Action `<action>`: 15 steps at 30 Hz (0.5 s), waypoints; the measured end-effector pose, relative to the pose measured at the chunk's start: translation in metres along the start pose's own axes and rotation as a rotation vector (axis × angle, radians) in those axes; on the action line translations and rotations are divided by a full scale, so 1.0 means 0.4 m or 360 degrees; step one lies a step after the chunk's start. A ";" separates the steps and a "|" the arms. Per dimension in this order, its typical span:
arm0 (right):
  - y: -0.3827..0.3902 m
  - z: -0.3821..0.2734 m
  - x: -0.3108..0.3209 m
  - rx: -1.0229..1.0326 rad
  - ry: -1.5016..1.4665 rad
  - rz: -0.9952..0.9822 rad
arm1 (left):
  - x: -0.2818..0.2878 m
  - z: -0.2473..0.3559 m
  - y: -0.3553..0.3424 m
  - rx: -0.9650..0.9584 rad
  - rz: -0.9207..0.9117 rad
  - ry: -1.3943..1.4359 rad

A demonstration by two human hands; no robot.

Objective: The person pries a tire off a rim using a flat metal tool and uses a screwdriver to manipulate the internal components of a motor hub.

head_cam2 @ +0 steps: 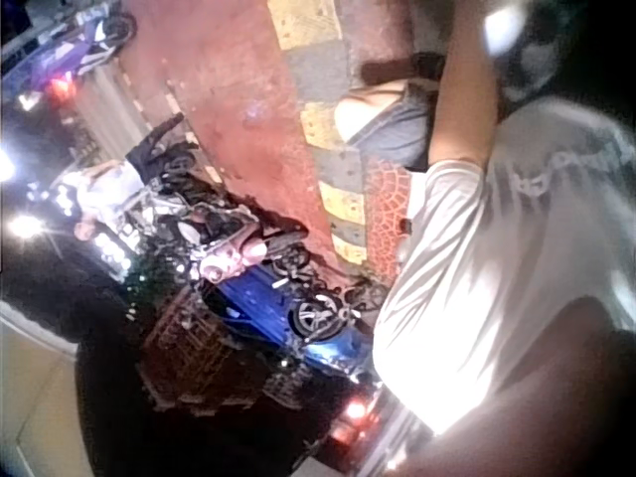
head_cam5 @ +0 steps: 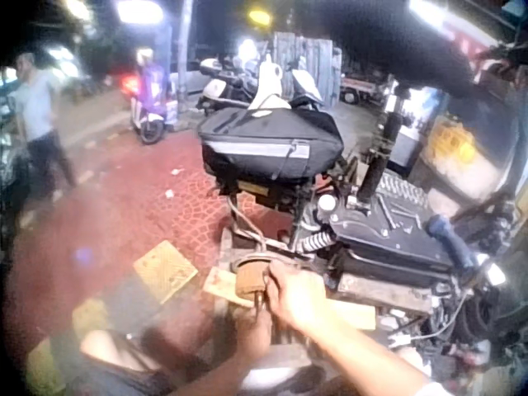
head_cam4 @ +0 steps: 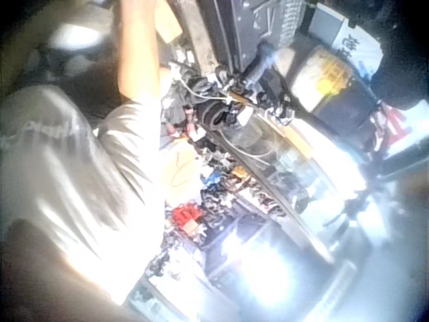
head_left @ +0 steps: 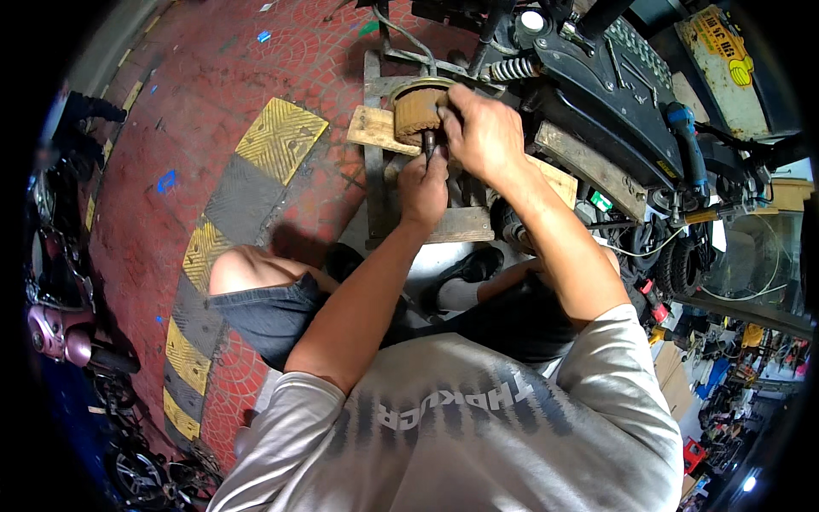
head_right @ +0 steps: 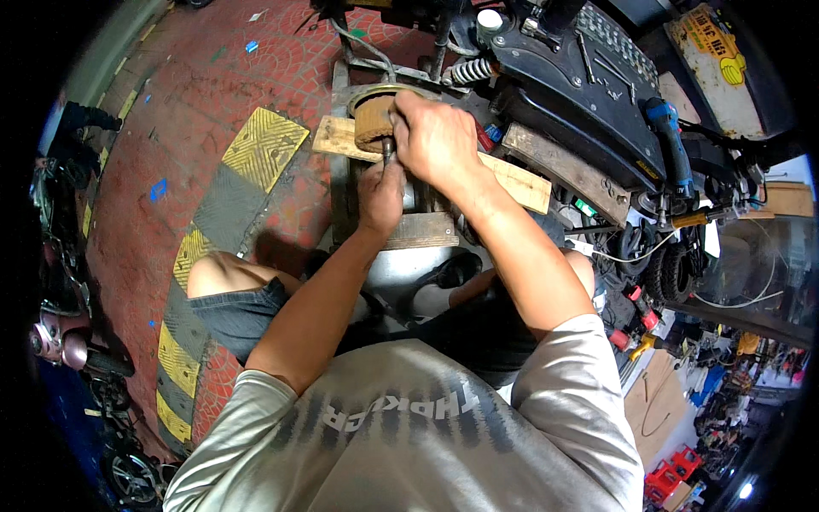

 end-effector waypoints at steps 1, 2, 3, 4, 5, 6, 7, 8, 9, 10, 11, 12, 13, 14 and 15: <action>0.018 -0.011 0.002 0.0058 0.0027 -0.0055 | 0.000 0.008 0.000 -0.0005 0.0036 -0.0108; 0.022 -0.010 0.006 0.0053 0.0008 -0.0049 | 0.000 0.016 0.000 -0.0010 0.0072 -0.0215; 0.021 -0.010 0.008 0.0047 -0.0011 -0.0042 | 0.002 0.025 -0.001 -0.0013 0.0109 -0.0324; 0.009 -0.013 0.012 0.0027 0.0056 -0.0029 | 0.003 0.035 0.005 -0.0060 0.0097 -0.0327; -0.016 -0.007 0.012 0.0004 0.0126 -0.0011 | 0.000 0.037 0.004 -0.0035 0.0060 -0.0325; -0.037 0.004 0.003 -0.0030 0.0164 0.0022 | -0.001 0.040 0.001 -0.0010 0.0022 -0.0322; -0.058 0.002 -0.005 -0.0004 0.0145 0.0075 | 0.004 0.036 -0.004 0.0015 -0.0004 -0.0322; -0.056 -0.001 -0.010 0.0022 0.0134 0.0065 | 0.006 0.027 -0.004 0.0077 0.0015 -0.0299; -0.052 -0.004 -0.012 0.0048 0.0123 0.0055 | 0.006 0.026 0.002 0.0055 0.0026 -0.0314; -0.037 -0.020 -0.012 0.0060 0.0116 -0.0043 | 0.012 0.024 0.006 0.0031 0.0053 -0.0325; -0.015 -0.036 -0.002 0.0077 0.0121 -0.0138 | 0.011 0.024 0.002 0.0000 0.0077 -0.0327; -0.003 -0.048 0.007 0.0085 0.0096 -0.0144 | 0.010 0.027 -0.006 -0.0054 0.0073 -0.0281; -0.005 -0.043 0.013 0.0102 0.0122 -0.0105 | 0.007 0.038 -0.001 -0.0025 0.0063 -0.0311; -0.017 -0.035 0.017 0.0120 0.0147 -0.0065 | 0.005 0.050 0.002 0.0003 0.0053 -0.0341; -0.032 -0.024 0.017 0.0137 0.0172 -0.0025 | 0.002 0.062 0.007 0.0031 0.0042 -0.0372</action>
Point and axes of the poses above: each hand's wrist, its own y-axis away from the middle knuckle, its own x-axis out of the back of the hand, z = x × y, the point moved 6 cm from there along -y, towards the middle knuckle, and after that the axes turned 1 degree about z, right-handed, at the moved point
